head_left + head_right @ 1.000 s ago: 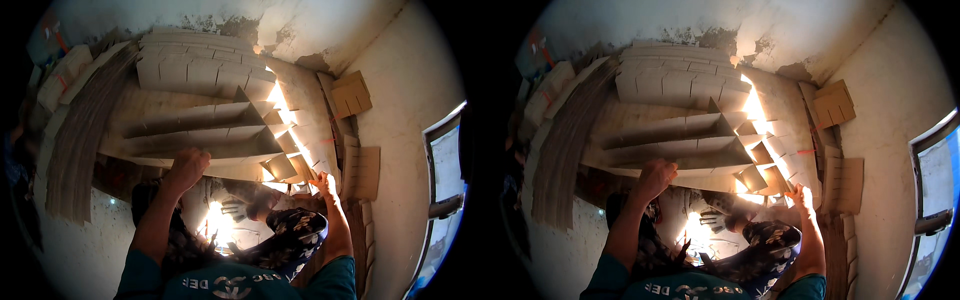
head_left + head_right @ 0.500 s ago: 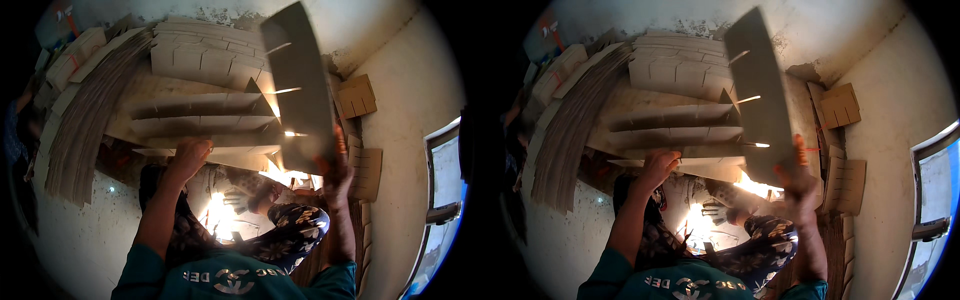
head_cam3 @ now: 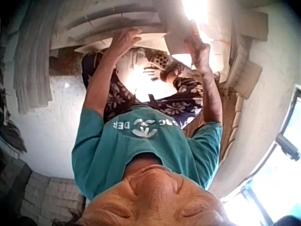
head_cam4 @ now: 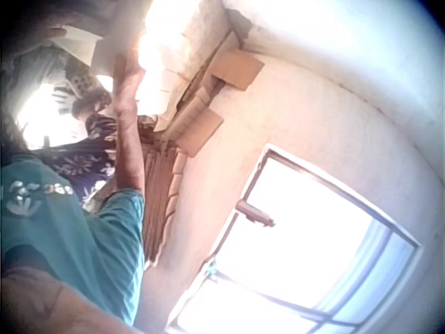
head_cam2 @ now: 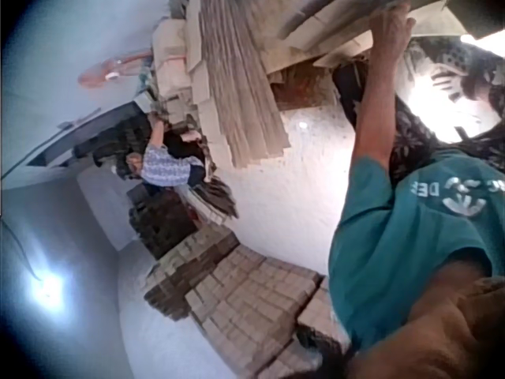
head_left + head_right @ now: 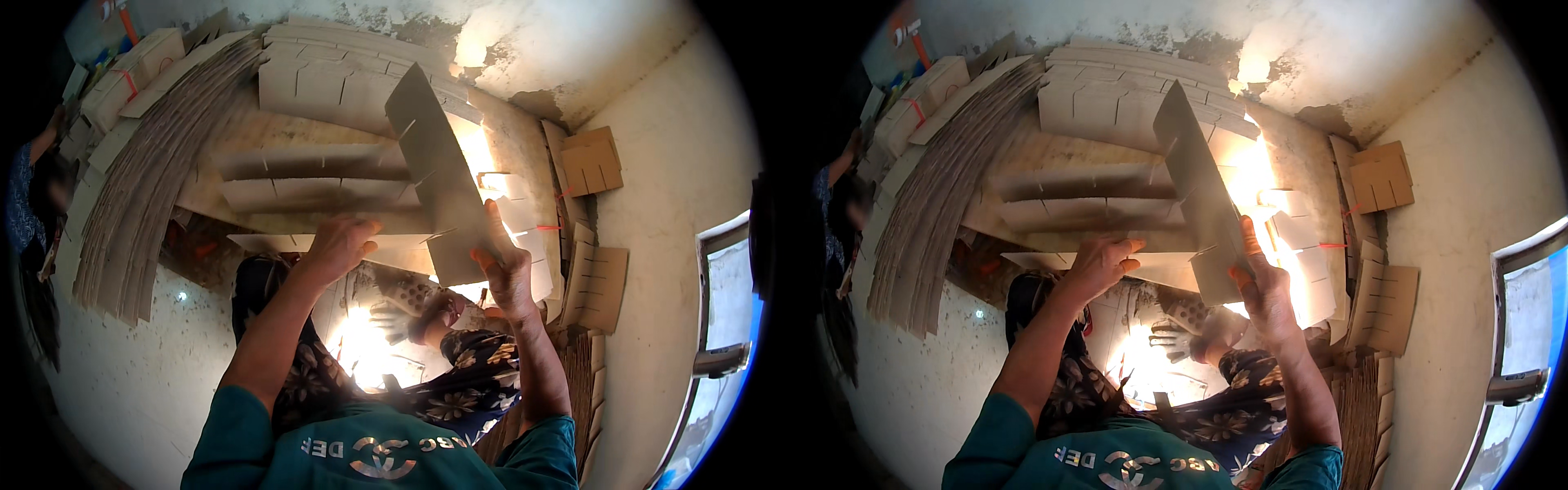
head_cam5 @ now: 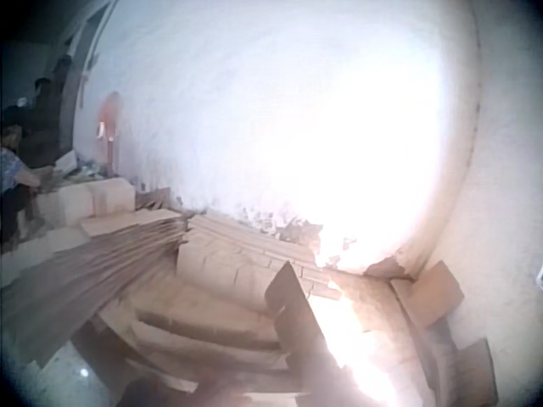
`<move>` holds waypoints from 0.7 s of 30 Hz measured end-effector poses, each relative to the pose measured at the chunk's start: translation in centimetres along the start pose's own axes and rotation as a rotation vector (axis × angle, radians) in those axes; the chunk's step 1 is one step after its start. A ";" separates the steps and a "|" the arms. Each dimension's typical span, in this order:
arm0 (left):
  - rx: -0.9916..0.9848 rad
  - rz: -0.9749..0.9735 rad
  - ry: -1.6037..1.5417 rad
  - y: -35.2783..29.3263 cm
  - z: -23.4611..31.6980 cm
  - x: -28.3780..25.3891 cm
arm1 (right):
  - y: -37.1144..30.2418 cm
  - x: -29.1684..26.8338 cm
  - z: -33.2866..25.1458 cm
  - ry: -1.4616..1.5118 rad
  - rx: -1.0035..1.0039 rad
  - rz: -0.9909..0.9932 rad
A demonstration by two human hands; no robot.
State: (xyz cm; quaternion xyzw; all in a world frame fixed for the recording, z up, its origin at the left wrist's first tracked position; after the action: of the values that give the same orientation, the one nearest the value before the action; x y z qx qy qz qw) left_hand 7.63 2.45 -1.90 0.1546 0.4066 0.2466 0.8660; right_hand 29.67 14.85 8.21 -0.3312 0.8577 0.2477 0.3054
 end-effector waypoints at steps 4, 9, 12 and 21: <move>0.022 -0.001 0.029 0.3 -0.1 0.9 | 0.4 0.7 0.3 0.030 0.024 0.016; 0.041 0.039 0.009 0.5 -0.3 1.7 | 0.7 2.3 2.6 0.047 0.002 -0.011; 0.051 0.016 0.041 0.7 -0.4 1.9 | 1.1 2.6 2.2 -0.048 0.064 -0.080; 0.040 -0.022 0.065 1.1 -0.5 2.2 | 0.9 2.3 2.6 0.040 0.050 -0.006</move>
State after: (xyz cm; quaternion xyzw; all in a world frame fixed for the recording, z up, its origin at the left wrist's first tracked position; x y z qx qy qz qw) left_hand 8.11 4.63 -3.04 0.1595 0.4412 0.2339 0.8516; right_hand 28.59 16.17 5.01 -0.3310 0.8686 0.2184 0.2970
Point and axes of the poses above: each hand's wrist, its own y-axis towards the middle knuckle, its own x-axis out of the palm, z = x × y, the point moved 4 cm from there along y, towards the middle knuckle, and after that the axes turned 6 degrees about z, right-handed, at the moved point
